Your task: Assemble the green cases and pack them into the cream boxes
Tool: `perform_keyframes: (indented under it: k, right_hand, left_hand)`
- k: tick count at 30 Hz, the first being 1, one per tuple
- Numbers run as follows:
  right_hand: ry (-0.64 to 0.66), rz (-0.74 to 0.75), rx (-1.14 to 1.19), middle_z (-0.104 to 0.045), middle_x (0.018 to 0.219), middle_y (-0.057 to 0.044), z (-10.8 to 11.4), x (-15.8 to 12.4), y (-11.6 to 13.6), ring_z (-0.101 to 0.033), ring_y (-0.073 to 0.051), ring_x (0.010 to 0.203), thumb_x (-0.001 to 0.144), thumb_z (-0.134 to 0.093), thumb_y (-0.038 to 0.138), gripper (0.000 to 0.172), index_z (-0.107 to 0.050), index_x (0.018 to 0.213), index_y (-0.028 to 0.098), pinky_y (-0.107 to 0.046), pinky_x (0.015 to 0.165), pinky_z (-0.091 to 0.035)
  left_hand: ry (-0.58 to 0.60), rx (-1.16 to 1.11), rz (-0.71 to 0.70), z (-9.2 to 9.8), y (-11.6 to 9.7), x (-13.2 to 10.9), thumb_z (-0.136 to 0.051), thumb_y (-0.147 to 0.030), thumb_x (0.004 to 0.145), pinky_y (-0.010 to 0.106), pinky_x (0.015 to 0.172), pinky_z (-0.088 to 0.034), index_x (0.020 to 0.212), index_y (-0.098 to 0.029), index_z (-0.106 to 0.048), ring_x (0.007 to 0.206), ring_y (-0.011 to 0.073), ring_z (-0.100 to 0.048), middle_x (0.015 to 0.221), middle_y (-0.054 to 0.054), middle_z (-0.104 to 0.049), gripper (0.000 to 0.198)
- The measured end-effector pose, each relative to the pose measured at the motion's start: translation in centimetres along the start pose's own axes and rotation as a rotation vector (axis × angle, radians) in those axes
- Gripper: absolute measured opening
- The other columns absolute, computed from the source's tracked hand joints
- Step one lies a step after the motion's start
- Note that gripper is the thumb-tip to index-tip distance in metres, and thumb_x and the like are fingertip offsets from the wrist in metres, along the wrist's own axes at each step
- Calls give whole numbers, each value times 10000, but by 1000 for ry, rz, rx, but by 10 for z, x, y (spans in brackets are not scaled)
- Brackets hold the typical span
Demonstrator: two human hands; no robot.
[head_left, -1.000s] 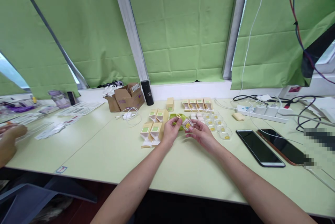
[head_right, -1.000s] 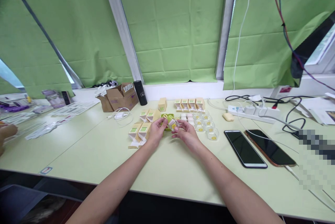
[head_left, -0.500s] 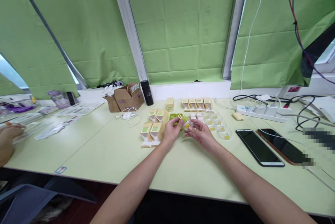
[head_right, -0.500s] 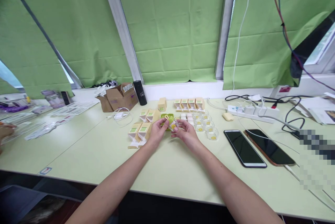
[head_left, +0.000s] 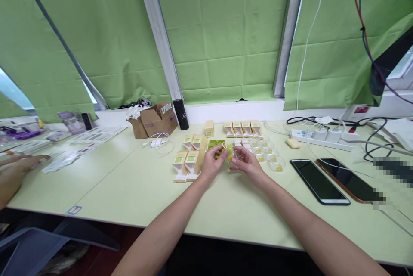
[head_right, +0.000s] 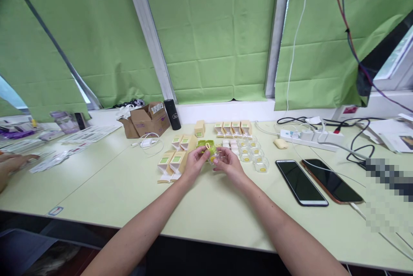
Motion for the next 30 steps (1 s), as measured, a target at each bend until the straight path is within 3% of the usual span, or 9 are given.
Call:
perform_keyframes:
  k: [3,7,13,26,30]
  right_hand:
    - [7,69,-59,-669,979,-25,1,1,0,-656,-224,923,674,-960,388,539,-702,1126,247,-410,787,-652]
    - [22,98,-102,-686,1144,-55,0,1,0,-657,-217,950,676,-949,359,532,-689,1126,245,-398,812,-636]
    - [32,116,-93,-656,1063,-17,-3,0,-3,-664,-189,877,645,-959,295,656,-634,1214,273,-392,815,-624]
    - [45,131,-75,-655,1063,-8,-6,-2,0,-693,-189,860,684,-964,360,658,-582,1216,299,-402,822,-625]
    - [61,147,-44,-674,1083,-22,-8,-3,5,-701,-202,905,757,-923,443,596,-565,1214,307,-403,824,-633]
  left_hand:
    - [1,46,-39,1,-2,-1,-792,-639,845,365,901,-565,1064,-165,-814,1032,275,-704,1096,129,-778,523]
    - [-10,121,-91,3,-4,-1,-794,-613,855,378,941,-539,1061,-166,-825,1057,278,-689,1103,138,-772,492]
    - [-29,160,-117,5,-4,0,-815,-604,838,388,927,-531,1070,-173,-834,1067,292,-684,1107,149,-767,490]
    - [-40,141,-94,3,-5,0,-787,-598,868,415,985,-525,1098,-184,-823,1130,306,-689,1151,154,-779,475]
    - [-36,101,-93,3,-9,-3,-718,-623,918,416,1009,-515,1144,-189,-781,1149,303,-681,1181,146,-760,493]
Point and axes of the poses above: each hand's wrist, its own x-axis towards the middle knuckle, its own z-axis out of the back of the hand, y = z × x, the point moved 1 cm from there along x, towards the middle knuckle
